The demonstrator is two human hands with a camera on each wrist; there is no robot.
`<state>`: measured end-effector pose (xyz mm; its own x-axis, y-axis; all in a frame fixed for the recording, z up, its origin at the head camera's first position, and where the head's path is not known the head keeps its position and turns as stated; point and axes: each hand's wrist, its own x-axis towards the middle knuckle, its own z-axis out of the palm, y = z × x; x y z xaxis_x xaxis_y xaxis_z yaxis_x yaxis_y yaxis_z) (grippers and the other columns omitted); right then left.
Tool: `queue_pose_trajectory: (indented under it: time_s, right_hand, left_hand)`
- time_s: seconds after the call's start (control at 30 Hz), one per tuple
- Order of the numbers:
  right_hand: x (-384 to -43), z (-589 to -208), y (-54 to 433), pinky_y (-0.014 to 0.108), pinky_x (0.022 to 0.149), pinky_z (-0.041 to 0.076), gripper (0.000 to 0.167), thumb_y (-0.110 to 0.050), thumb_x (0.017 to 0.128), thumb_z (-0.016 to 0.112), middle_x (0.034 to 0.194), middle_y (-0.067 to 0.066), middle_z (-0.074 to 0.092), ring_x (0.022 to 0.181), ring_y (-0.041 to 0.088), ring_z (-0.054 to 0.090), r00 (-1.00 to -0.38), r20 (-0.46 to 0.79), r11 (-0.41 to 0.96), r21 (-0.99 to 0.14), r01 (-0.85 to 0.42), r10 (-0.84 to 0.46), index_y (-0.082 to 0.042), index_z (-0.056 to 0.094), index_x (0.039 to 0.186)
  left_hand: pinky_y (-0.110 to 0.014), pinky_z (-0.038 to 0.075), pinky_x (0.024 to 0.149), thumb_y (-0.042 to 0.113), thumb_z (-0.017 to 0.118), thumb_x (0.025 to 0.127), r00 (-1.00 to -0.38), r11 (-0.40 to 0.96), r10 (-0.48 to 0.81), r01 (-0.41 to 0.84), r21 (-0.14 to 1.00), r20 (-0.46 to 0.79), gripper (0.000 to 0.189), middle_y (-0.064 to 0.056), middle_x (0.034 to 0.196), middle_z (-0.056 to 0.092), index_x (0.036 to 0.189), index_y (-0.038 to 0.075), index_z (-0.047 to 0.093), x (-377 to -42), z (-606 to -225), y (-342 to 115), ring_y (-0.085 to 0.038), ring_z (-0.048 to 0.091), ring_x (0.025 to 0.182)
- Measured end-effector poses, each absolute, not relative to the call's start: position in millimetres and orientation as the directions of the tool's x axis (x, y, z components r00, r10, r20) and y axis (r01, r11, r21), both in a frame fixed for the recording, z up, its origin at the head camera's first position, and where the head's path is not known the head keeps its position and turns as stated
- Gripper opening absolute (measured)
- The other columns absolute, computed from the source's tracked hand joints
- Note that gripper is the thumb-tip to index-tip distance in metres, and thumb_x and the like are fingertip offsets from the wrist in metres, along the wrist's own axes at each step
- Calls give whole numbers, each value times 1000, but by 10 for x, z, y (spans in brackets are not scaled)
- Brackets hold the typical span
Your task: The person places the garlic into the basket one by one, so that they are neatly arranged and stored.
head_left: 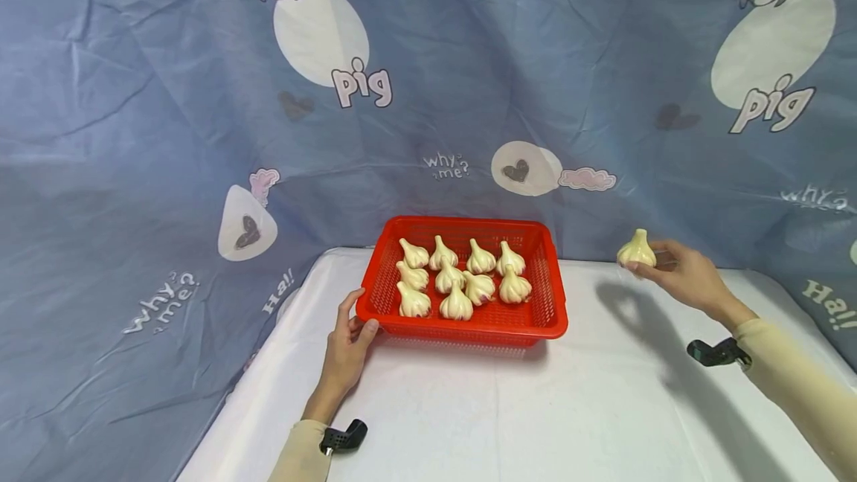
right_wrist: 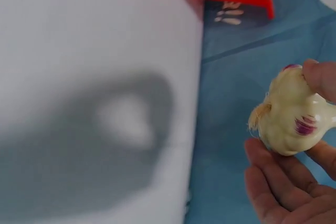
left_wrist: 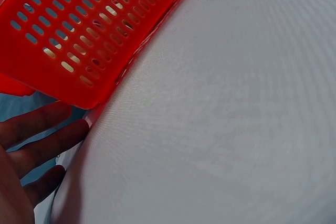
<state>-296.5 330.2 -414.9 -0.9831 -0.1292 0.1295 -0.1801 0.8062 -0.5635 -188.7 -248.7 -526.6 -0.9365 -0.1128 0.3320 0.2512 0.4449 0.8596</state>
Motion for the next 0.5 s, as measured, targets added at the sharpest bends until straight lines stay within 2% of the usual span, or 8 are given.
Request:
queue_pose_trajectory:
  time_s: [0.1, 0.3, 0.5]
  right_hand:
    - [-3012, -4038, 3219, 34, 76, 54, 73, -52, 98, 73, 123, 31, 73, 113, 47, 71, -982, 100, 803, -566, -186, -157, 3, 57, 143]
    - [-3054, -3887, 3006, 37, 84, 55, 71, -53, 95, 75, 126, 25, 74, 116, 41, 71, -976, 74, 792, -573, -211, -207, 0, 61, 140]
    - [-3084, -3789, 2791, 36, 85, 56, 59, -48, 92, 81, 121, 19, 77, 110, 37, 75, -959, 137, 771, -570, -283, -250, -4, 69, 131]
  left_hand:
    - [-43, 57, 101, 14, 68, 102, -936, 438, -119, 251, 863, 333, 65, -18, 123, 78, 159, 25, 40, -1884, -5259, -2490, -32, 77, 113]
    - [-41, 57, 102, 15, 69, 101, -936, 451, -121, 244, 858, 330, 66, -14, 122, 79, 159, 27, 40, -1885, -5283, -2509, -28, 77, 113]
    - [-37, 57, 100, 13, 69, 100, -931, 455, -125, 253, 854, 343, 67, -13, 119, 80, 160, 24, 40, -1887, -5286, -2496, -28, 77, 111]
